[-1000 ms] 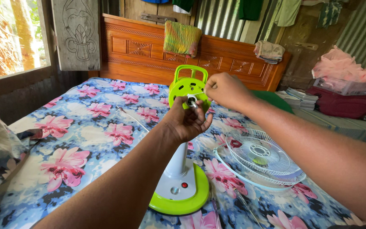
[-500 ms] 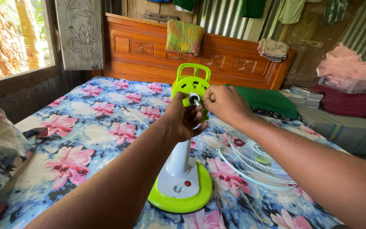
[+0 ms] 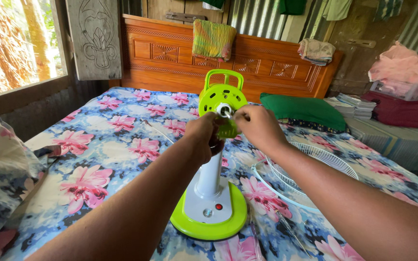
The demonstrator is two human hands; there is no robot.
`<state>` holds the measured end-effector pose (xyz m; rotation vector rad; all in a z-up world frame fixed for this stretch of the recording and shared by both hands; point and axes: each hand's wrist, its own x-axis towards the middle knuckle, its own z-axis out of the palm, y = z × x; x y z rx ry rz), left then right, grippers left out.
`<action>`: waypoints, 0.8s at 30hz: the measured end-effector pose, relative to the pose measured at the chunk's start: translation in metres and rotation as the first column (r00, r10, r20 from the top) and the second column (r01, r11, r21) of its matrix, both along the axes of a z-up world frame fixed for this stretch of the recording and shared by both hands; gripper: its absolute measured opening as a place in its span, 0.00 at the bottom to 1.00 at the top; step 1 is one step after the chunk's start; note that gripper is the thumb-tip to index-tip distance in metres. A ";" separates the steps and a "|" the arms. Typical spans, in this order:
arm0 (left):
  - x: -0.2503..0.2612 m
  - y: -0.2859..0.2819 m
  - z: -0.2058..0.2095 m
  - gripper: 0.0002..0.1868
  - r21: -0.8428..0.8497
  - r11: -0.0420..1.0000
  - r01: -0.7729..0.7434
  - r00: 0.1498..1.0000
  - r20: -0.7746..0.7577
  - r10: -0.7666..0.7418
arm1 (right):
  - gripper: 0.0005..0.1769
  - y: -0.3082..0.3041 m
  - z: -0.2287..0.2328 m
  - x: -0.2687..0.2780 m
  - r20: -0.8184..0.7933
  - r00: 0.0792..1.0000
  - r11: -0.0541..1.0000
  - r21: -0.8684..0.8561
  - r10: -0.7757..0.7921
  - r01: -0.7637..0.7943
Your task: The person removes the front grill and fan blades from a standing electric fan, then uses a screwdriver to remove screws from the fan head and base. The fan is left partially disassembled on the bed.
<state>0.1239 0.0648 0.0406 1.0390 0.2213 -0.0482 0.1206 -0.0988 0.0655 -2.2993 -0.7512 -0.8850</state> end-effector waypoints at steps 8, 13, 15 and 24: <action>-0.044 0.000 0.008 0.20 0.622 0.509 -0.595 0.766 0.630 0.126 | 0.27 0.001 -0.008 -0.019 0.180 0.979 0.994 0.013 0.100 -0.104; -0.057 -0.002 0.013 0.22 0.691 0.425 -0.585 0.775 0.630 0.042 | 0.26 0.013 -0.019 -0.016 0.222 0.969 0.986 0.105 0.105 -0.131; -0.057 -0.004 0.015 0.22 0.708 0.394 -0.586 0.773 0.635 0.009 | 0.23 0.023 -0.021 -0.013 0.222 0.971 0.972 0.196 0.087 -0.132; -0.053 0.001 0.028 0.21 0.839 0.212 -0.501 0.818 0.539 -0.201 | 0.15 0.023 -0.034 -0.005 -0.271 0.943 0.872 0.488 0.195 -0.040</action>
